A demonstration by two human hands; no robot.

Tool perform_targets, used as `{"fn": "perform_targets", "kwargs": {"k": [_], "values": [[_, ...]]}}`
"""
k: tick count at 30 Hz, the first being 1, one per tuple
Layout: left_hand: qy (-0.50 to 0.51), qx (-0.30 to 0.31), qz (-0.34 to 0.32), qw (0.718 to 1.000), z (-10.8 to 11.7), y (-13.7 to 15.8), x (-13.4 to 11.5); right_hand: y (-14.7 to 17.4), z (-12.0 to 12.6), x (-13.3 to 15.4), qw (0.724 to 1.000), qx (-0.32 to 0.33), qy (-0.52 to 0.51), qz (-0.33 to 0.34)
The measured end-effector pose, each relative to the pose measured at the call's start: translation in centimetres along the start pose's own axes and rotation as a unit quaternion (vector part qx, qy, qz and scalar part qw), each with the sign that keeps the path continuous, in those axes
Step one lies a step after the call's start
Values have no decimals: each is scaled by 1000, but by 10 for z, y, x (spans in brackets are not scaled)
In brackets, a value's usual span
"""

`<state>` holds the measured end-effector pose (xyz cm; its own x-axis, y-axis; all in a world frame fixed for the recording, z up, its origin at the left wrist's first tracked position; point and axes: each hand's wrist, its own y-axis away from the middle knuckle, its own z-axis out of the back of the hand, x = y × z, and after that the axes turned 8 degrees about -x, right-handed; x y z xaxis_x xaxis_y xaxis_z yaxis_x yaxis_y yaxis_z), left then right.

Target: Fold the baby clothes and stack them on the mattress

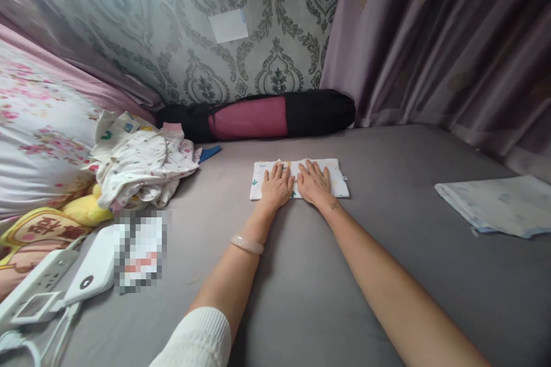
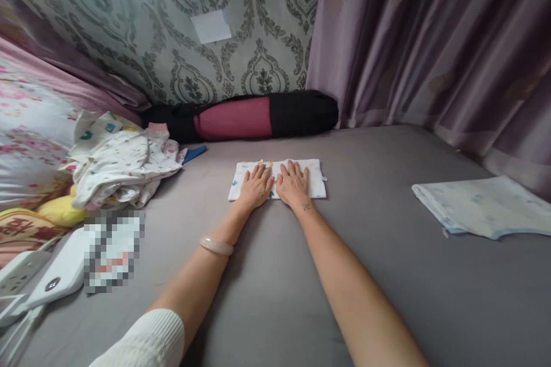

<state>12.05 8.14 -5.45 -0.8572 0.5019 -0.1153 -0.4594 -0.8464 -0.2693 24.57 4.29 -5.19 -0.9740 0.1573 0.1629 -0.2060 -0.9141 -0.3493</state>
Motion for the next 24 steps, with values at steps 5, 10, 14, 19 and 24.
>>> {"fn": "perform_targets", "kwargs": {"k": [5, 10, 14, 19, 24], "values": [[-1, -8, -1, 1000, -4, 0, 2, 1, -4, -1, 1000, -3, 9, 1], [3, -7, 1, 1000, -2, -1, 1, 0, -3, -1, 1000, 1, 4, -4], [12, -64, -9, 998, 1, -1, -1, -2, 0, 4, 1000, 6, -8, 8], [16, -82, 6, 997, -1, -1, 2, -2, -2, 12, 998, 20, -24, 48], [30, -40, 20, 999, -5, -1, 5, -1, -9, 14, 998, 30, -16, 49]]}}
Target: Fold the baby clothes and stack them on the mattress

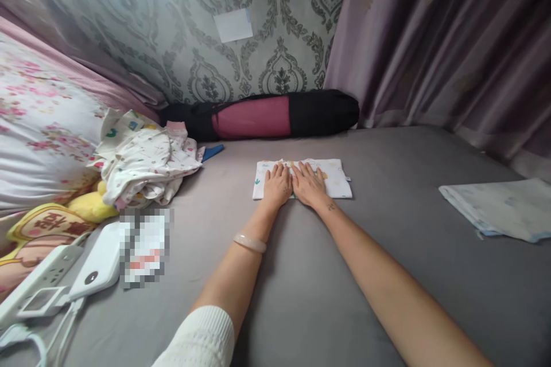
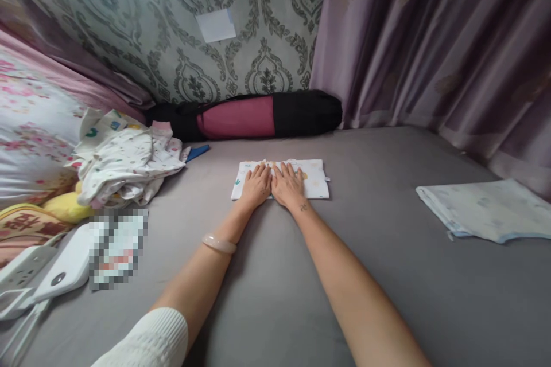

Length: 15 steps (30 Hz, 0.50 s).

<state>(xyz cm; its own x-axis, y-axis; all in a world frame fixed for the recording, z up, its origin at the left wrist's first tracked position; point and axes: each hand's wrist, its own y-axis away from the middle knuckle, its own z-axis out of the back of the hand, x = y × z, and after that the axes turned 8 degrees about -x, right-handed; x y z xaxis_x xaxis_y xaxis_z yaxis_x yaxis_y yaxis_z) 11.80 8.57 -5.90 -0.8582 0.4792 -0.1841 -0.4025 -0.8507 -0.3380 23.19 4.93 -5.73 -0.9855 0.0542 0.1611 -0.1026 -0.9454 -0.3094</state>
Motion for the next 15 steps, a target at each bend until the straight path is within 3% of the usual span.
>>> {"fn": "perform_targets", "kwargs": {"k": [9, 15], "values": [[22, -32, 8, 999, 10, -1, 13, 0, 7, 2, 1000, 15, 4, -3], [43, -86, 114, 989, 22, -6, 52, -12, 15, 18, 999, 41, -12, -23]]}}
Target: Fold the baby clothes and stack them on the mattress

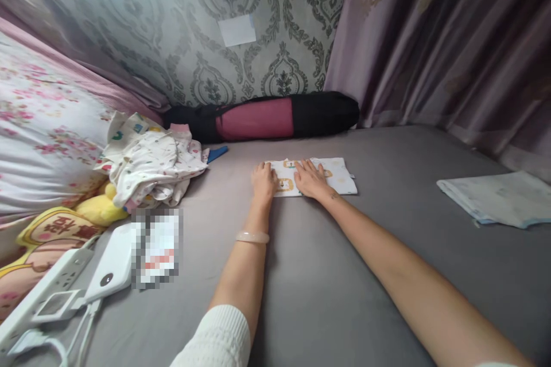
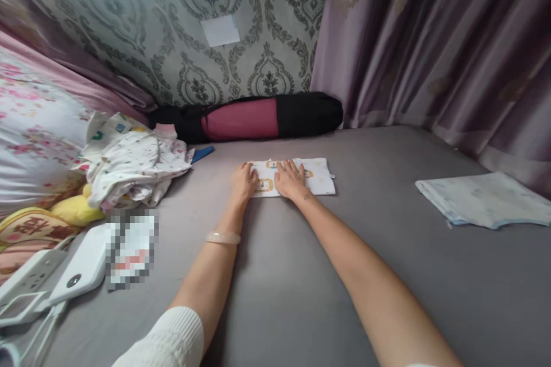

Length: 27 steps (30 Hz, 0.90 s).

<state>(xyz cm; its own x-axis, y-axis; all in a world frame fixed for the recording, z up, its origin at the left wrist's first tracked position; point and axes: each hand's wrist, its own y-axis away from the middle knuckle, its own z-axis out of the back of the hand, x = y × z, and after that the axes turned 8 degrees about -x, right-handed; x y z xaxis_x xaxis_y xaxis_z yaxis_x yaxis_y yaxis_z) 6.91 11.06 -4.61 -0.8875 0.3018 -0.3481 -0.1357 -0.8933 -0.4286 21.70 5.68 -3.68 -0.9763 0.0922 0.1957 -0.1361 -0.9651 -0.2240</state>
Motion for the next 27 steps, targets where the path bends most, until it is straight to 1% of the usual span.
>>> {"fn": "perform_targets", "kwargs": {"k": [4, 6, 8, 12, 17, 22, 27], "values": [[17, 9, 106, 994, 4, -6, 16, -5, -6, 15, 1000, -4, -4, 2], [25, 23, 136, 990, 6, -8, 20, -5, -12, 19, 1000, -6, 2, 2], [32, 32, 151, 987, 7, -8, 21, -5, -16, 20, 1000, -15, 11, 4], [43, 38, 158, 986, 8, -8, 21, -2, -19, 19, 999, -27, 24, 9], [53, 35, 165, 984, 9, -9, 22, -4, -15, 21, 1000, -17, 16, 8], [58, 14, 171, 983, 9, -11, 24, -11, -13, 36, 999, -22, -2, 28], [61, 6, 173, 983, 4, -13, 27, -15, -21, 49, 999, -21, -7, 44]]}}
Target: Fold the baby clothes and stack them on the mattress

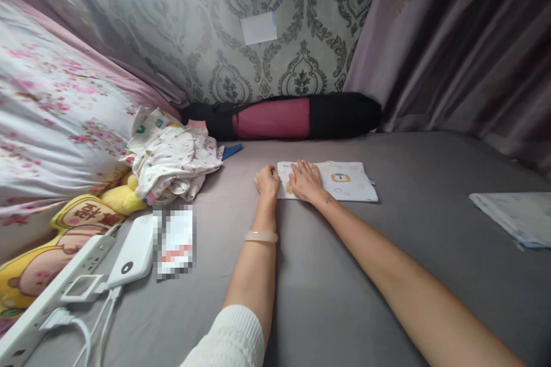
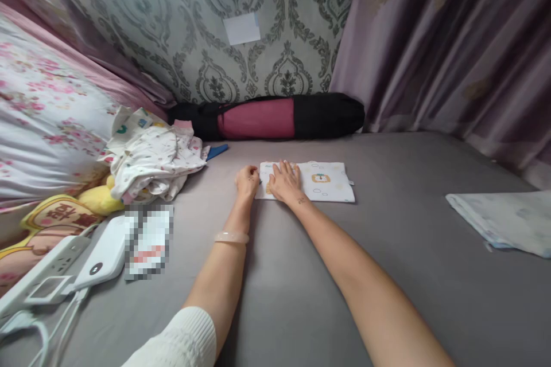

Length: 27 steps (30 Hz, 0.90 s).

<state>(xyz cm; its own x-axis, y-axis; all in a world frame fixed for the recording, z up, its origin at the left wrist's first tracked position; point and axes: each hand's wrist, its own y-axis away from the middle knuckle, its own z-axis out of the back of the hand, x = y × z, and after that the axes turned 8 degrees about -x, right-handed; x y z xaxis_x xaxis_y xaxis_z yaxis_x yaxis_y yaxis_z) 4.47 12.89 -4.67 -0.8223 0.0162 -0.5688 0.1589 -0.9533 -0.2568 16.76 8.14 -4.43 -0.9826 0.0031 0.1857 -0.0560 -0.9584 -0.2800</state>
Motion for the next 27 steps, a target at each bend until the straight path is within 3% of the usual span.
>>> {"fn": "perform_targets", "kwargs": {"k": [10, 20, 27], "values": [[14, 1, 20, 1000, 2, -2, 3, -1, -9, -1, 1000, 8, 14, -9], [40, -13, 36, 998, 2, -5, 7, -10, -12, 28, 1000, 2, -13, 25], [24, -13, 23, 999, 3, -4, 8, -8, -16, 29, 999, 3, -4, 33]]}}
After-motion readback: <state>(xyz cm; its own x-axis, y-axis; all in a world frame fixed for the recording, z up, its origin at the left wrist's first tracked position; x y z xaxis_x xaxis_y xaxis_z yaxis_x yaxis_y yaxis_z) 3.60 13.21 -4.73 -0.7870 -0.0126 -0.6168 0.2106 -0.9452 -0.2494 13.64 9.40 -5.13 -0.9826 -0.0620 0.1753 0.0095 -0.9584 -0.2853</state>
